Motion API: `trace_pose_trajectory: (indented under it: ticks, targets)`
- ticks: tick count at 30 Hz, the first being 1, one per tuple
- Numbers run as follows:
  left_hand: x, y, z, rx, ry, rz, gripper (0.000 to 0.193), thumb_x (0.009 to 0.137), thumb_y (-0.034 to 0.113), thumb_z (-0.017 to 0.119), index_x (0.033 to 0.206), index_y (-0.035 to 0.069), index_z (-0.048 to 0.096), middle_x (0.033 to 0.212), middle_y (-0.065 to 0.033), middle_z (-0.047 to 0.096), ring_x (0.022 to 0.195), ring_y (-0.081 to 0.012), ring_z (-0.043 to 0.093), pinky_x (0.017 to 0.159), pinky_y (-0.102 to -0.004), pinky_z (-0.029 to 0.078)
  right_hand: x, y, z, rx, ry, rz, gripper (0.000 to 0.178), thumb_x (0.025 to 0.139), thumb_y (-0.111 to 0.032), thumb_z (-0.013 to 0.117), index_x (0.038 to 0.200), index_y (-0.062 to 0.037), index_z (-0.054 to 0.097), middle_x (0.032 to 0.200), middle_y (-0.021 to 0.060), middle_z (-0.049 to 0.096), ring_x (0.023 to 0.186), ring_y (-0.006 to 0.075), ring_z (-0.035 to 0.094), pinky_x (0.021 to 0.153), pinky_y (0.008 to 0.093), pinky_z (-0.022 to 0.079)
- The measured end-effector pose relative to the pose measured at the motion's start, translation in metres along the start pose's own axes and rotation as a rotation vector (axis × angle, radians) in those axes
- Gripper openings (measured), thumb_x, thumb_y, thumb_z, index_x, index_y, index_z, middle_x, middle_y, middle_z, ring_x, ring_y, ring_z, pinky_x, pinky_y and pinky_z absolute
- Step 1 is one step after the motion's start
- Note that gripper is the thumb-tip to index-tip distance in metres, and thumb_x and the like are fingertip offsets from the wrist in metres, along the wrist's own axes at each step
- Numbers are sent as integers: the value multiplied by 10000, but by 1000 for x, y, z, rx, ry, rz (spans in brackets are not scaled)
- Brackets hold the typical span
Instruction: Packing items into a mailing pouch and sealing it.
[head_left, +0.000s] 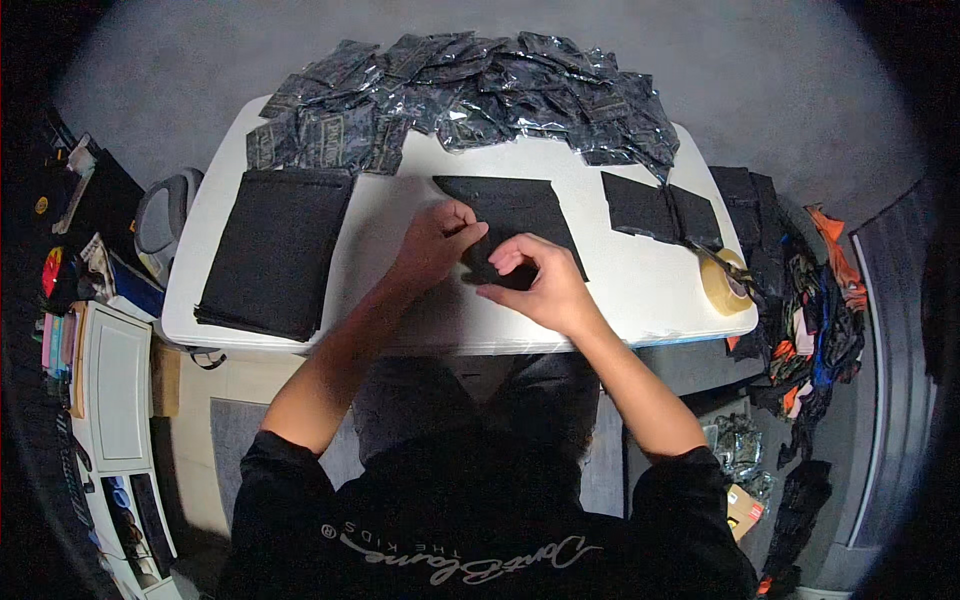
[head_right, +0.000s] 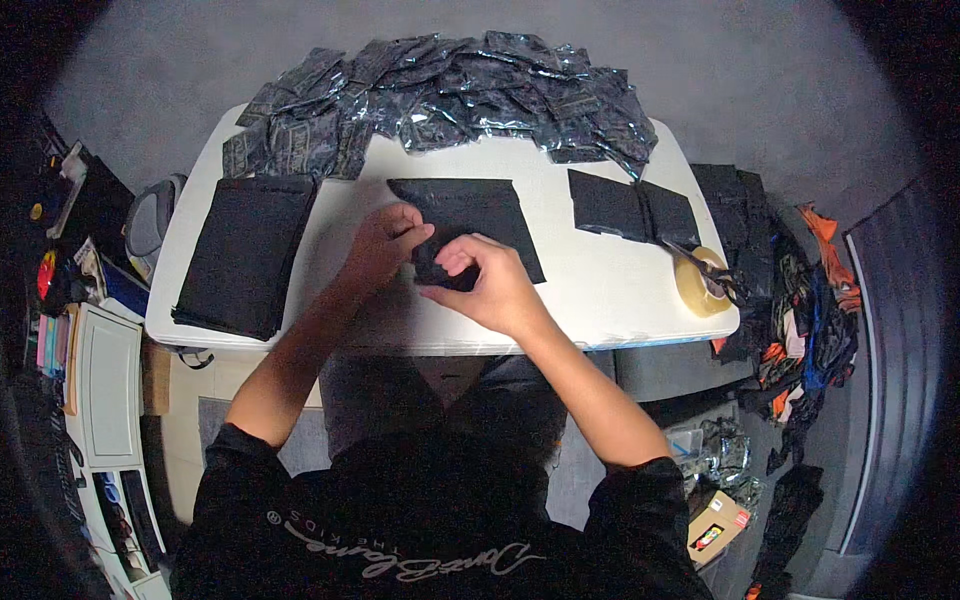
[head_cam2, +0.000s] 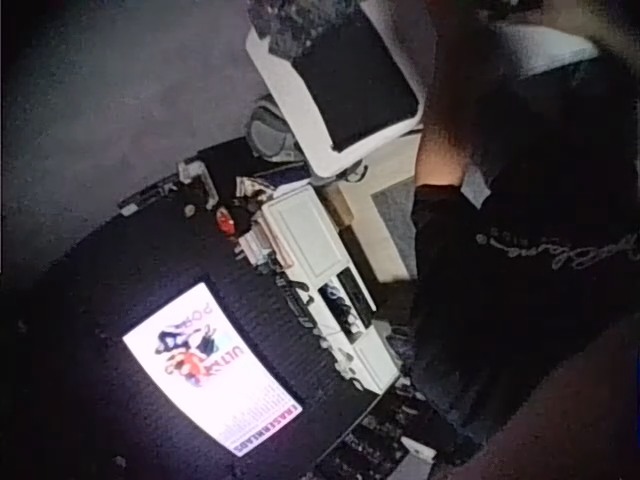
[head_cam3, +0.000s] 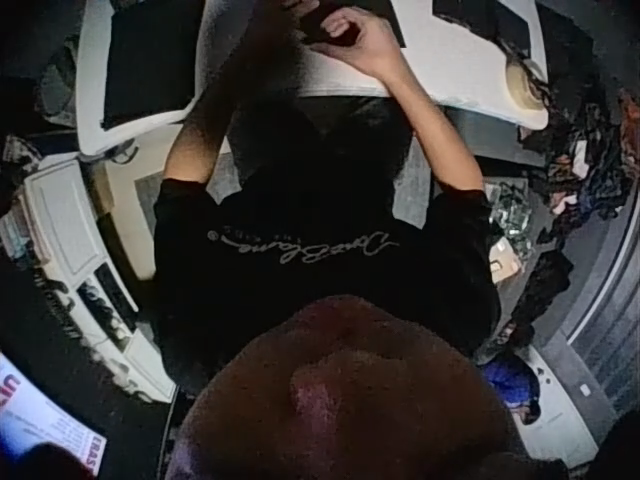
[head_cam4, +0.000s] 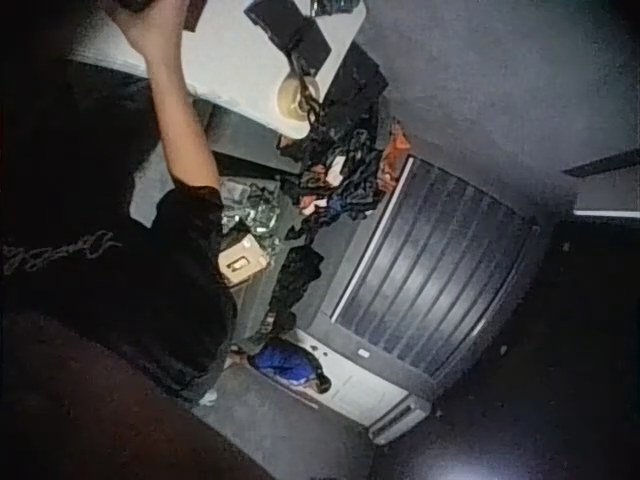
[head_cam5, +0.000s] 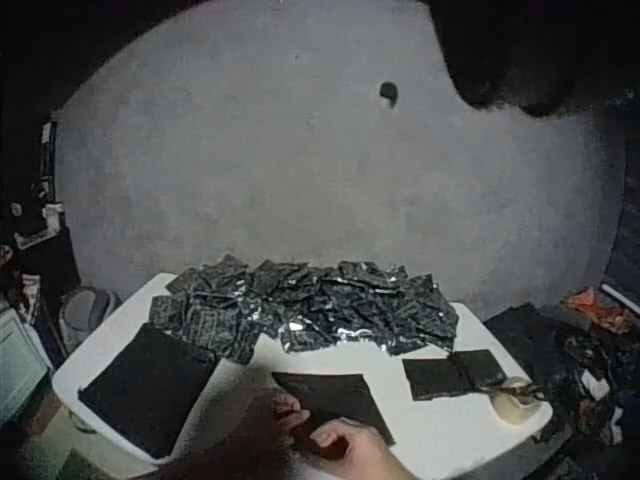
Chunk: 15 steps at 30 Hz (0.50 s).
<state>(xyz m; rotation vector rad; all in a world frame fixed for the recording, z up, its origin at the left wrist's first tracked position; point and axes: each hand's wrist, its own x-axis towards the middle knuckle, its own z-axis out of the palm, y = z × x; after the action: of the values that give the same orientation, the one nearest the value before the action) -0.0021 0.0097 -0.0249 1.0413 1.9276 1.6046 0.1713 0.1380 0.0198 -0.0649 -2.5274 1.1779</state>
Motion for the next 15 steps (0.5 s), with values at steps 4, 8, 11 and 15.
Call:
trace_pose_trajectory:
  ticks: [4, 8, 11, 15]
  targets:
    - [-7, 10, 1, -129, -16, -52, 142, 962, 145, 725, 923, 43, 636, 730, -3, 624, 676, -97, 611, 611, -288, 509, -2, -7, 13, -22, 152, -1, 187, 806, -44, 828, 898, -4, 671, 822, 99, 672, 760, 220, 681, 674, 325, 538]
    - [-38, 29, 9, -690, 10, -215, 146, 991, 136, 694, 1025, -4, 673, 915, -59, 685, 842, -148, 685, 735, -315, 589, -7, -7, 22, -35, 347, -84, 157, 823, 51, 776, 851, 4, 628, 881, 90, 653, 752, 170, 660, 660, 280, 538]
    - [-55, 33, 11, -679, -8, -179, 177, 978, 150, 715, 1056, -6, 690, 983, -62, 703, 920, -147, 687, 813, -308, 586, -9, -12, 24, -121, 439, -177, 160, 809, 62, 778, 851, 12, 631, 917, 107, 665, 778, 173, 673, 673, 281, 543]
    - [-68, 41, 16, -344, 73, -9, 188, 947, 141, 752, 1061, -7, 739, 1015, -64, 745, 958, -129, 689, 862, -301, 558, -9, -19, 27, -71, 479, -175, 148, 812, 70, 777, 877, 16, 656, 963, 114, 681, 817, 173, 683, 702, 280, 558]
